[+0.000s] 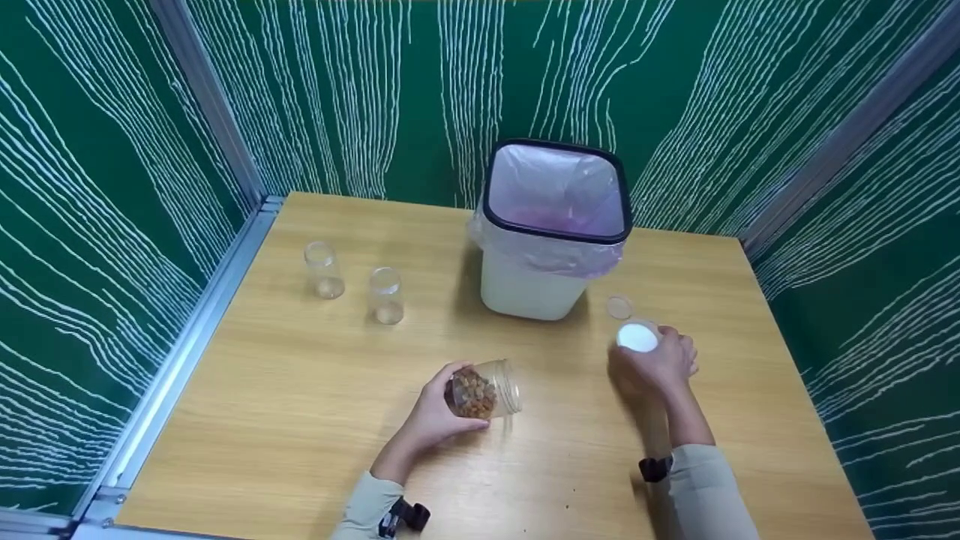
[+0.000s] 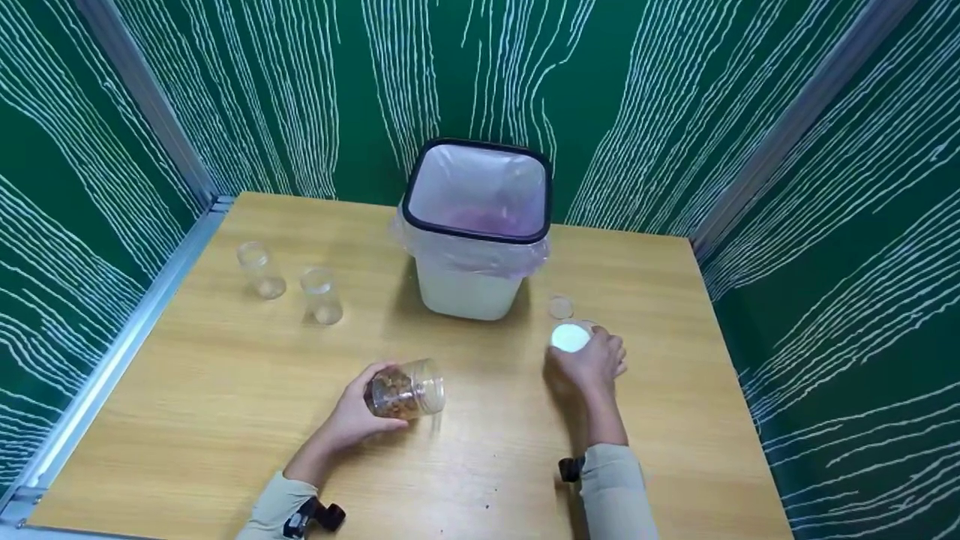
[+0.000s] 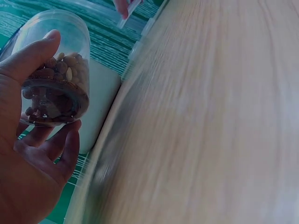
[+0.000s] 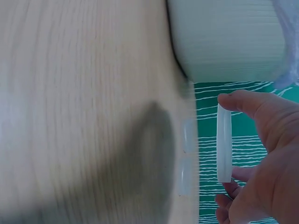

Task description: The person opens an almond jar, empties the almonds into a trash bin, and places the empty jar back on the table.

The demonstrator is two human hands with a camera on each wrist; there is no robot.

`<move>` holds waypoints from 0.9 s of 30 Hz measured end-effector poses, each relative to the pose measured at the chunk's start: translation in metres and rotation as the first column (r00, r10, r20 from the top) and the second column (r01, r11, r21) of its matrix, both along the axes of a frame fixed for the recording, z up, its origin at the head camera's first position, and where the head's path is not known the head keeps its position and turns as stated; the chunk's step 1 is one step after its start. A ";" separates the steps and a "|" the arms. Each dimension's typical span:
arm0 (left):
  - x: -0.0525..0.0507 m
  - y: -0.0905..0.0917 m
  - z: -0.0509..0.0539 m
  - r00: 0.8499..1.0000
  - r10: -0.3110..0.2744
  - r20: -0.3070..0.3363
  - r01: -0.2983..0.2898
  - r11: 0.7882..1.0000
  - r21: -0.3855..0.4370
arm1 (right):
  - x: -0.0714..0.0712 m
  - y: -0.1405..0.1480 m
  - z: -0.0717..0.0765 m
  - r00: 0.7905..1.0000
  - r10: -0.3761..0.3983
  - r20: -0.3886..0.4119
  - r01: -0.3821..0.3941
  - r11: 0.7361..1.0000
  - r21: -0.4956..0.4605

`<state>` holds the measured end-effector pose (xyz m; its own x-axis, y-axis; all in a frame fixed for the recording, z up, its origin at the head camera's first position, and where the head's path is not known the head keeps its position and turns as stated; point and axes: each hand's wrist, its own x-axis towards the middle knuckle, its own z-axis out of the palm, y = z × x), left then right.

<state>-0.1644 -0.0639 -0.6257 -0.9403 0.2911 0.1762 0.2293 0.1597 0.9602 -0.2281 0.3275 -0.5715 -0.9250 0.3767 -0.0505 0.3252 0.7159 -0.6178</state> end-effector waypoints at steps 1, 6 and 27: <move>0.000 -0.001 0.000 1.000 0.002 -0.001 -0.002 1.000 -0.001 | -0.002 -0.001 -0.002 1.000 0.003 0.004 -0.003 1.000 -0.001; 0.000 0.000 0.005 1.000 0.016 -0.002 -0.016 1.000 -0.016 | -0.011 -0.003 -0.008 0.999 0.015 0.030 -0.015 1.000 0.010; 0.015 -0.006 0.028 1.000 0.016 0.014 -0.016 1.000 -0.007 | -0.023 -0.002 -0.030 0.992 0.057 0.111 -0.061 0.997 0.039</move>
<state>-0.1494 -0.0696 -0.5979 -0.9472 0.2772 0.1612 0.2134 0.1695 0.9622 -0.2513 0.3255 -0.6011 -0.9354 0.3256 -0.1382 0.3459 0.7605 -0.5495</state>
